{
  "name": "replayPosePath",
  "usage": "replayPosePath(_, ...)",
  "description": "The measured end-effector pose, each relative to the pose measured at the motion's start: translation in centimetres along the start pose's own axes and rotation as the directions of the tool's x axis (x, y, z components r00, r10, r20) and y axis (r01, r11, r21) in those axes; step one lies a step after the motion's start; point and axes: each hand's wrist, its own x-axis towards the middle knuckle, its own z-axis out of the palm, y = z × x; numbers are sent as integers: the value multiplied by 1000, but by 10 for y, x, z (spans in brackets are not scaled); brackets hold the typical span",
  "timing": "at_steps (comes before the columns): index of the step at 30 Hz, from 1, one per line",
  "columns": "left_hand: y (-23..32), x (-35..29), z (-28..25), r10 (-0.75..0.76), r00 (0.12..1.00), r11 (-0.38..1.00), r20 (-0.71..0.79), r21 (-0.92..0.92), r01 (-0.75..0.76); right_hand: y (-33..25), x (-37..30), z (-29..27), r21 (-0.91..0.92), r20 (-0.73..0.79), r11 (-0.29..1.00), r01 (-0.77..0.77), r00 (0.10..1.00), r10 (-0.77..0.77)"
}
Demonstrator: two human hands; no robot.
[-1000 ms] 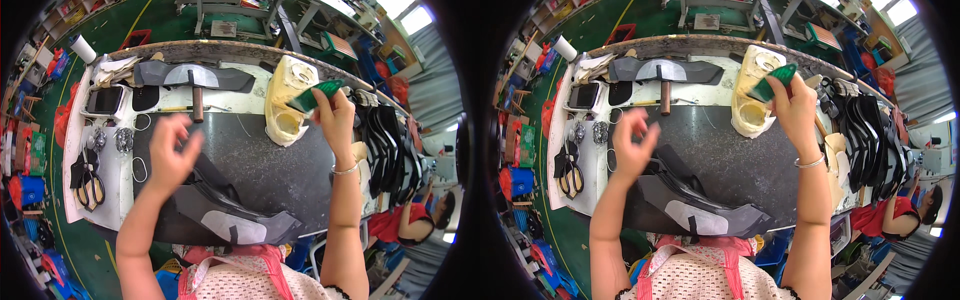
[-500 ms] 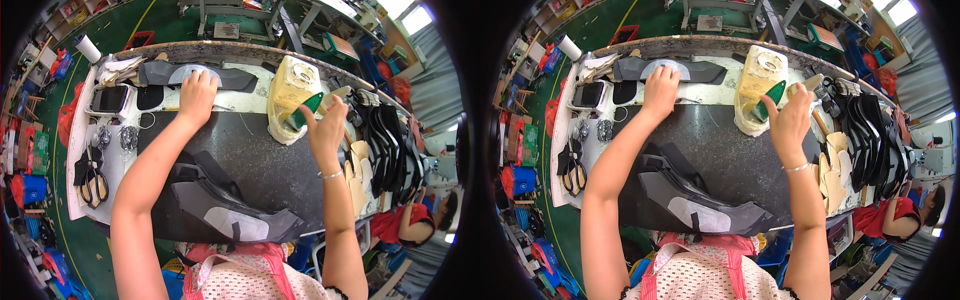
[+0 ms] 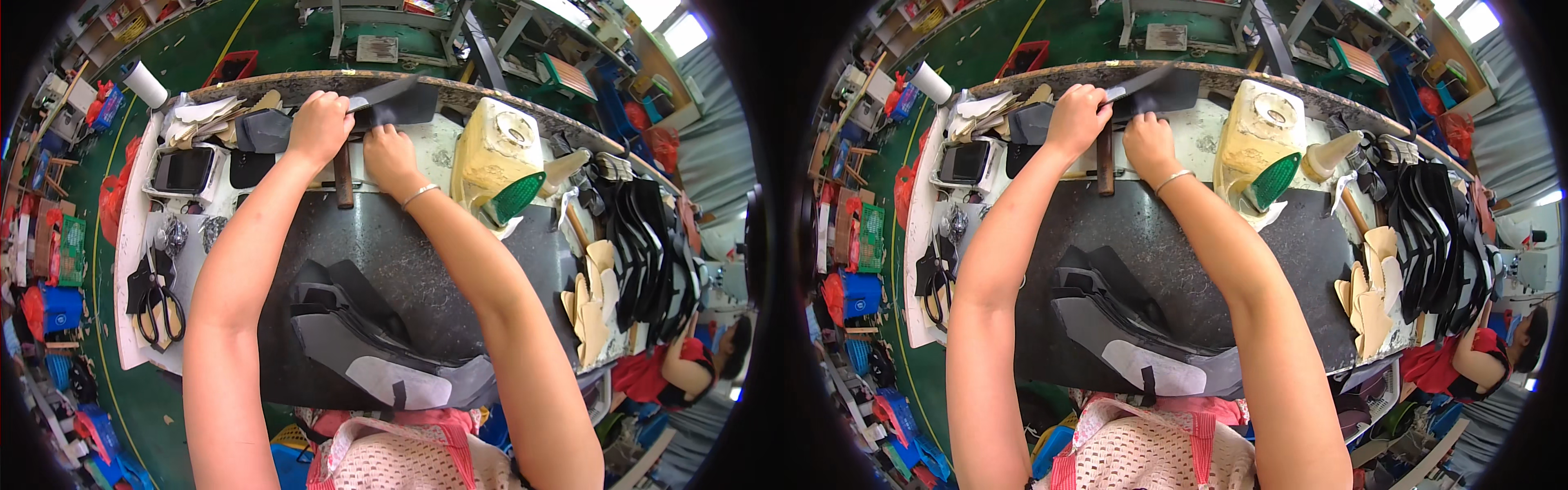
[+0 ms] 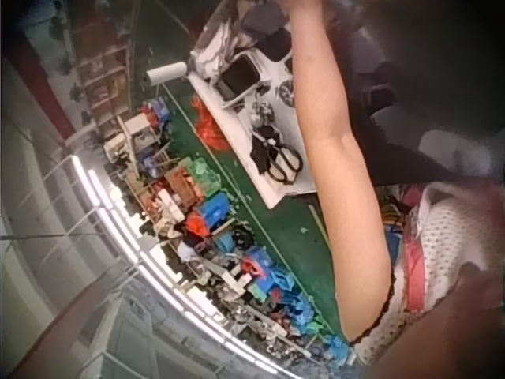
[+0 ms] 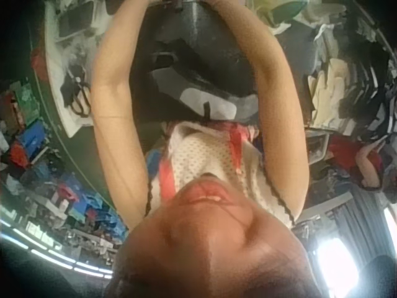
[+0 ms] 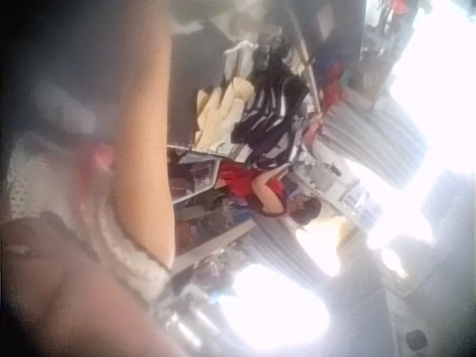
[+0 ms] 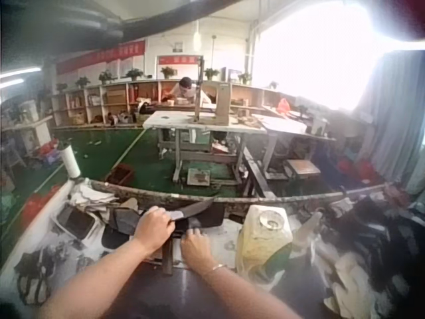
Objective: The person applies glue to shoe components one by one using a green applicator tool and stacks them on the workbench, then picks up and arranges shoe upper pieces by hand.
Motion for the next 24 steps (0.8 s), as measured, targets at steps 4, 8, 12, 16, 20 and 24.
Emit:
replayPosePath(4,5,-7,7,26,997,999,76,38,-29,-4,-7,-49,-29,254,998,-62,965,67)
replayPosePath(8,22,-22,5,24,963,1000,268,0,-25,1,-94,-139,182,288,981,-62,958,7)
replayPosePath(12,51,-55,-22,52,986,990,159,-142,-29,17,-201,-188,266,405,907,-326,892,202)
replayPosePath(16,71,-105,-44,17,975,987,221,-158,18,55,-249,-193,-18,531,895,-446,755,386)
replayPosePath(20,59,-117,-34,-78,983,959,169,-257,120,74,-226,-196,256,191,852,-456,888,418)
replayPosePath(24,62,-111,-37,-155,959,965,238,-171,199,84,-157,-176,379,-228,858,-347,864,449)
